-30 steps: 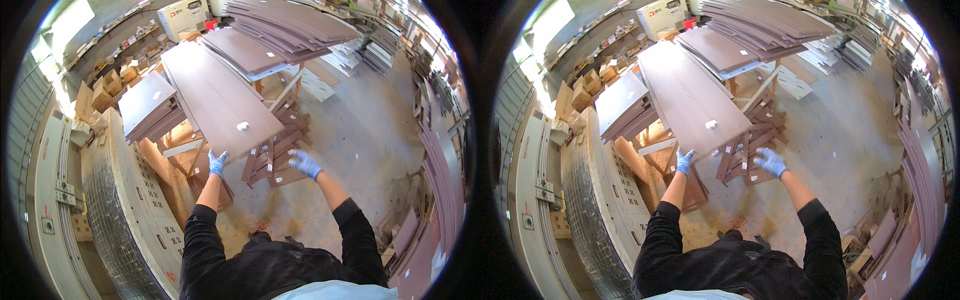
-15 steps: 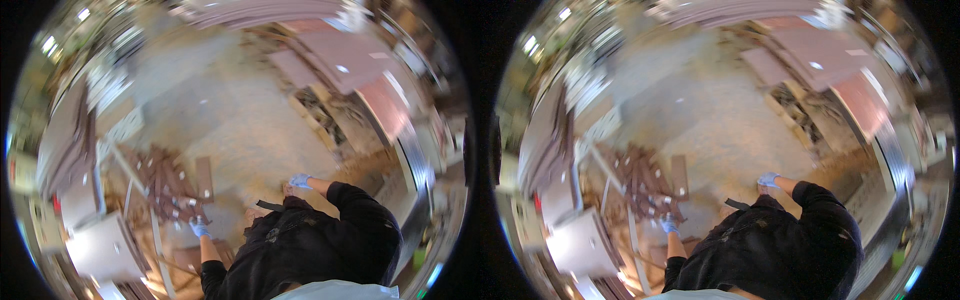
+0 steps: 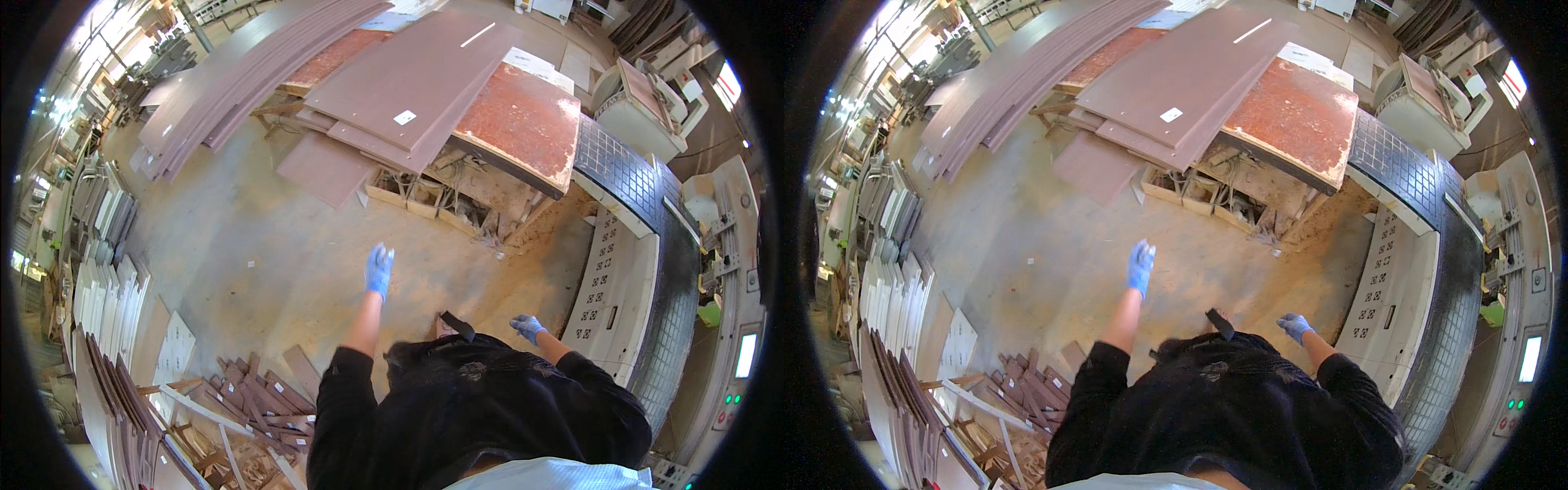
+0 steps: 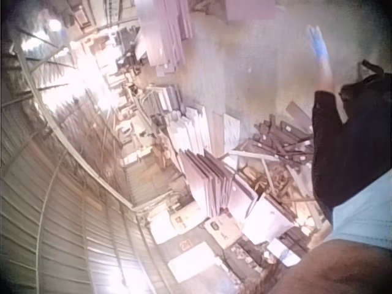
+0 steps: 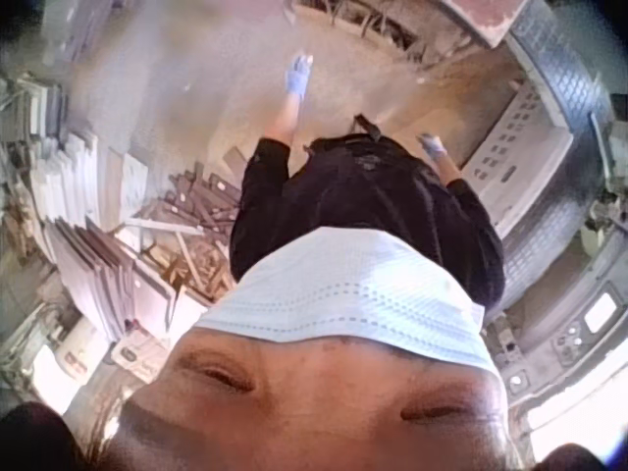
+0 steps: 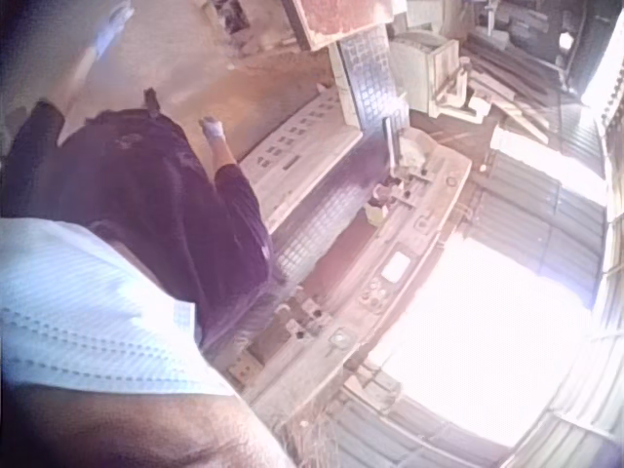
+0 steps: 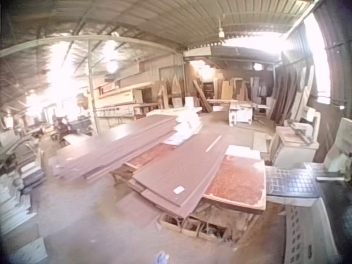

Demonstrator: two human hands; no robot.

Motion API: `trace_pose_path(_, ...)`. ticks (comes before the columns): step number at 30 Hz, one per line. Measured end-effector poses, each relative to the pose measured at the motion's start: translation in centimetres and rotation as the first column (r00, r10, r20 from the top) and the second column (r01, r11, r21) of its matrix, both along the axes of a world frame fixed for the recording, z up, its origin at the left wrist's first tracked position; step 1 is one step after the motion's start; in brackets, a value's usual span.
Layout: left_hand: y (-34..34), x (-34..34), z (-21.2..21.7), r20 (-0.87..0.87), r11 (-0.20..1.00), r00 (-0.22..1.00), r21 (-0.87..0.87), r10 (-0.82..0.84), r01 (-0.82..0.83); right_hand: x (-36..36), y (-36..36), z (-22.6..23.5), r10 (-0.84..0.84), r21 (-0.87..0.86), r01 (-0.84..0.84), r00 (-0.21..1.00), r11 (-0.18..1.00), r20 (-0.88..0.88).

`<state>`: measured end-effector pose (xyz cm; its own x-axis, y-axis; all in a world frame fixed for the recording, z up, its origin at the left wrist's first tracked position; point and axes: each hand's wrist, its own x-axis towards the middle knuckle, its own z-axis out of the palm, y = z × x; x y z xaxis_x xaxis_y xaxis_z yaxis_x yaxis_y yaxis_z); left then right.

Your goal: The person repeatedly picks up large reddish-brown wood panels, places them on a panel saw, and cuts them. After each cut, the person removes the panel and stacks it with others. The person also walks to a table and wipes the surface of a panel with a white cloth.

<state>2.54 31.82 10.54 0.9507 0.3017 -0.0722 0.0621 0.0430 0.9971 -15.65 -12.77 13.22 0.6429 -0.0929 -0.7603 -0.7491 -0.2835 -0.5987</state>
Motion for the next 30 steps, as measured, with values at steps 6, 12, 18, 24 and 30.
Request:
trace_pose_path(6, -6.8, 14.8, 12.3, 0.087, 0.736, 0.980, 0.673, -0.177, 0.073, 3.3, -1.0, 1.2, -0.283, 0.147, 0.275, 0.958, 0.950, 0.041)
trace_pose_path(12, -6.6, 26.9, 17.1, 0.096, 0.128, 0.939, 0.990, -0.331, -0.056, 9.1, 4.2, 2.0, -0.275, 0.067, 0.271, 0.960, 0.960, 0.061)
trace_pose_path(18, -7.3, 31.6, 21.2, -0.333, -0.060, 0.827, 0.937, -0.453, 0.344, 13.5, 7.3, 2.2, -0.459, 0.076, 0.456, 0.887, 0.887, 0.040)
trace_pose_path(24, -7.1, 35.3, 20.9, -0.591, 0.021, 0.642, 0.728, -0.488, 0.686, 20.9, 10.1, 4.5, -0.438, 0.135, 0.426, 0.895, 0.895, 0.080)
trace_pose_path(30, -6.9, 37.1, 20.8, -0.766, 0.114, 0.391, 0.391, -0.510, 0.913, 34.9, 12.4, 9.6, -0.376, 0.298, 0.292, 0.882, 0.909, 0.285)
